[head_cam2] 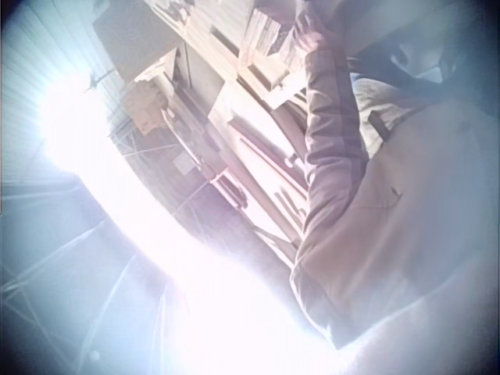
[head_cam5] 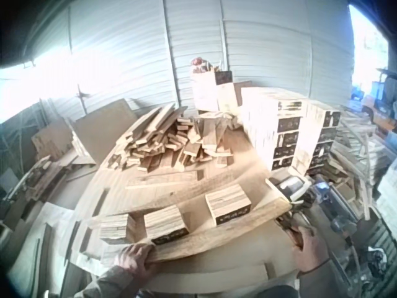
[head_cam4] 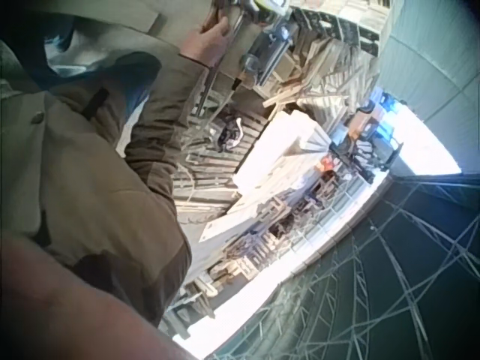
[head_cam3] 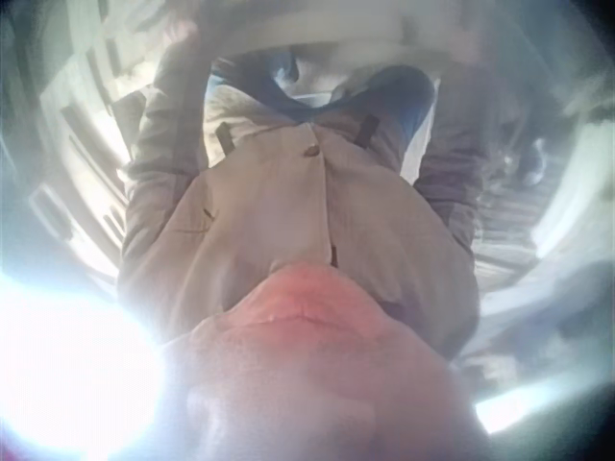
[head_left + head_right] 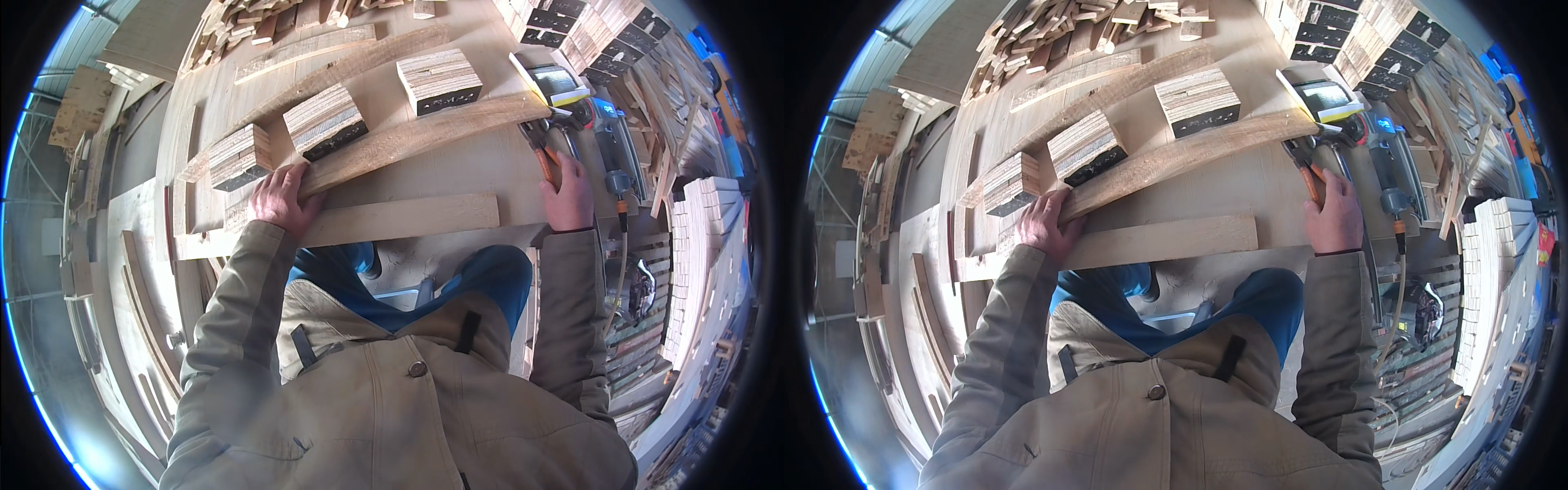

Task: The person assembles small wooden frames by placing nails with a nail set and hammering them into pre-drilled holes. They repeatedly pick up nails, position them, and strike with a hammer, then use pliers to pull out a nail from a frame.

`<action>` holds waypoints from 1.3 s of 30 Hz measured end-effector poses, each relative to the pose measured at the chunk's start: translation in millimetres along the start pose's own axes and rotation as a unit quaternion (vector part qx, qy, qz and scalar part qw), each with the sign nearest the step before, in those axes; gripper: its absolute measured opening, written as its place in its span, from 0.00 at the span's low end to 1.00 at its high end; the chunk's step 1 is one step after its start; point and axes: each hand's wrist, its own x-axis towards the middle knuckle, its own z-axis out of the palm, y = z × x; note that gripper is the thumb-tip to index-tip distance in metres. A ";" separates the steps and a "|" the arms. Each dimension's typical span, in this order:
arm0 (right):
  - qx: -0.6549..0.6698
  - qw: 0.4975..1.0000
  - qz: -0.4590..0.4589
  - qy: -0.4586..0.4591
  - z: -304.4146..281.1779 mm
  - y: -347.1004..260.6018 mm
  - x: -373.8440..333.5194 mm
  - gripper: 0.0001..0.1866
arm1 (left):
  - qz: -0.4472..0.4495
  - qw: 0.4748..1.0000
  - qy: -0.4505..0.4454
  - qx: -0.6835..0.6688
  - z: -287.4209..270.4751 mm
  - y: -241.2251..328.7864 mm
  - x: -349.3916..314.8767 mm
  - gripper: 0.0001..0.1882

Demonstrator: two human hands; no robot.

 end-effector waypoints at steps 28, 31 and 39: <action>0.550 0.793 0.238 -0.113 -54.6 1.2 -107.5 0.26 | -0.008 0.999 0.023 -0.031 -5.3 -7.7 -13.1 0.30; 0.627 0.717 0.273 -0.134 -40.5 -23.2 -157.9 0.27 | -0.017 0.999 0.009 -0.032 -3.5 -8.2 -13.6 0.32; 0.648 0.617 0.279 -0.348 18.0 -102.7 -238.2 0.26 | -0.026 0.998 0.032 -0.047 1.7 -11.2 -16.5 0.32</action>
